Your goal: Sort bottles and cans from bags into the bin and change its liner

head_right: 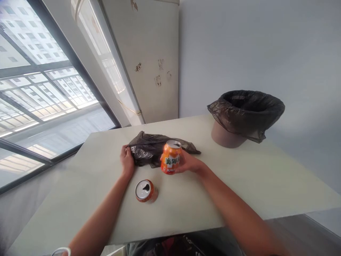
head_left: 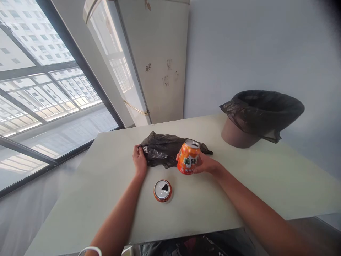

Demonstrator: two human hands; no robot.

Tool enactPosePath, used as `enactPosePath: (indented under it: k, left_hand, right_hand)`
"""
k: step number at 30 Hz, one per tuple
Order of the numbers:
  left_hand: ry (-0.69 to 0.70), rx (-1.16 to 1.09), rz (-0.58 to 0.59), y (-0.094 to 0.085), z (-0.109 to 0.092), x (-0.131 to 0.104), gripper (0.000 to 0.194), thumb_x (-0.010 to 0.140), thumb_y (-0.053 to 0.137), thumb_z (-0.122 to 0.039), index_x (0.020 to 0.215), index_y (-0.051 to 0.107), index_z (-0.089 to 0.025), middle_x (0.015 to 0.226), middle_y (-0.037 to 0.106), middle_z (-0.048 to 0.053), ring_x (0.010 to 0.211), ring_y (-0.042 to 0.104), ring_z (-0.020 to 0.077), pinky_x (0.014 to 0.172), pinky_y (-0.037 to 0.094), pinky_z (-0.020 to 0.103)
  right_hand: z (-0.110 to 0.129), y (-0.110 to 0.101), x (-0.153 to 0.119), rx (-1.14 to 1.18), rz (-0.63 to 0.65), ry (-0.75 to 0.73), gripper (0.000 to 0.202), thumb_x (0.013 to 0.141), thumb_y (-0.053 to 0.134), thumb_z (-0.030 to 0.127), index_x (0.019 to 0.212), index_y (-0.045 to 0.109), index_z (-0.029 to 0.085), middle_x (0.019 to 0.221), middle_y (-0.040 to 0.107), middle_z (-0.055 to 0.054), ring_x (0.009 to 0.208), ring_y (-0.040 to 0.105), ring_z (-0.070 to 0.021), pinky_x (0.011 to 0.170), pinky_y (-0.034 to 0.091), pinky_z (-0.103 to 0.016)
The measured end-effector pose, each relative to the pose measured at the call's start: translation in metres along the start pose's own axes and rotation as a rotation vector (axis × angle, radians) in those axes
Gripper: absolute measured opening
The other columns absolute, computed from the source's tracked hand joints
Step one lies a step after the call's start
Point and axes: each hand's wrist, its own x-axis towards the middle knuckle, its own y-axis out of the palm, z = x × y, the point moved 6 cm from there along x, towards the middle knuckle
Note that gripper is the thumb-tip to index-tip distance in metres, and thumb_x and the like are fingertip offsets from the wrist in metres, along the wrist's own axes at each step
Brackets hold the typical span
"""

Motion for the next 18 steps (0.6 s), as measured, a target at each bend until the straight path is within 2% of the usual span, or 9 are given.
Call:
enactPosePath:
  k: [3, 5, 9, 12, 16, 18]
  left_hand:
    - [0.017, 0.0, -0.014, -0.002, -0.001, 0.001, 0.019, 0.101, 0.049, -0.033, 0.089, 0.06, -0.024, 0.081, 0.057, -0.001, 0.079, 0.051, 0.0183, 0.074, 0.037, 0.029]
    - [0.006, -0.026, -0.02, -0.002, 0.001, 0.002, 0.019, 0.1, 0.051, -0.035, 0.088, 0.06, -0.024, 0.08, 0.056, 0.0, 0.078, 0.05, 0.0182, 0.072, 0.037, 0.029]
    - [-0.018, -0.061, 0.015, 0.001, 0.003, 0.002, 0.022, 0.101, 0.049, -0.036, 0.085, 0.057, -0.023, 0.078, 0.054, -0.001, 0.076, 0.049, 0.0179, 0.071, 0.037, 0.028]
    - [-0.011, -0.064, 0.028, 0.003, 0.003, 0.002, 0.024, 0.102, 0.047, -0.036, 0.083, 0.054, -0.023, 0.077, 0.054, -0.001, 0.076, 0.048, 0.018, 0.071, 0.038, 0.029]
    - [-0.012, -0.066, 0.037, 0.004, 0.003, 0.001, 0.025, 0.102, 0.047, -0.037, 0.083, 0.053, -0.023, 0.076, 0.051, -0.001, 0.075, 0.047, 0.0177, 0.07, 0.037, 0.029]
    - [-0.017, -0.07, 0.043, 0.004, 0.003, 0.001, 0.025, 0.102, 0.046, -0.038, 0.084, 0.053, -0.023, 0.076, 0.051, -0.001, 0.075, 0.046, 0.0176, 0.07, 0.037, 0.029]
  right_hand:
    - [0.004, 0.006, -0.001, -0.244, 0.224, 0.063, 0.076, 0.063, 0.097, 0.029, 0.13, 0.063, 0.02, 0.131, 0.068, -0.012, 0.119, 0.067, -0.0279, 0.097, 0.057, -0.04]
    - [0.005, 0.011, 0.0, -0.37, 0.283, 0.094, 0.076, 0.061, 0.098, 0.032, 0.128, 0.064, 0.02, 0.124, 0.071, -0.01, 0.115, 0.069, -0.0267, 0.097, 0.057, -0.038]
    - [0.002, 0.025, 0.003, -0.526, 0.282, 0.131, 0.073, 0.064, 0.095, 0.039, 0.129, 0.067, 0.023, 0.122, 0.074, -0.007, 0.112, 0.071, -0.0251, 0.098, 0.056, -0.037]
    - [-0.006, 0.031, 0.006, -0.575, 0.271, 0.146, 0.069, 0.065, 0.094, 0.036, 0.128, 0.069, 0.024, 0.124, 0.073, -0.006, 0.114, 0.069, -0.0245, 0.1, 0.055, -0.036]
    - [-0.008, 0.024, 0.008, -0.579, 0.233, 0.173, 0.075, 0.06, 0.096, 0.031, 0.131, 0.07, 0.024, 0.128, 0.073, -0.006, 0.119, 0.068, -0.0263, 0.104, 0.053, -0.038]
    - [-0.002, 0.019, 0.006, -0.564, 0.23, 0.179, 0.073, 0.068, 0.092, 0.03, 0.136, 0.068, 0.025, 0.132, 0.072, -0.007, 0.121, 0.067, -0.0262, 0.106, 0.052, -0.039]
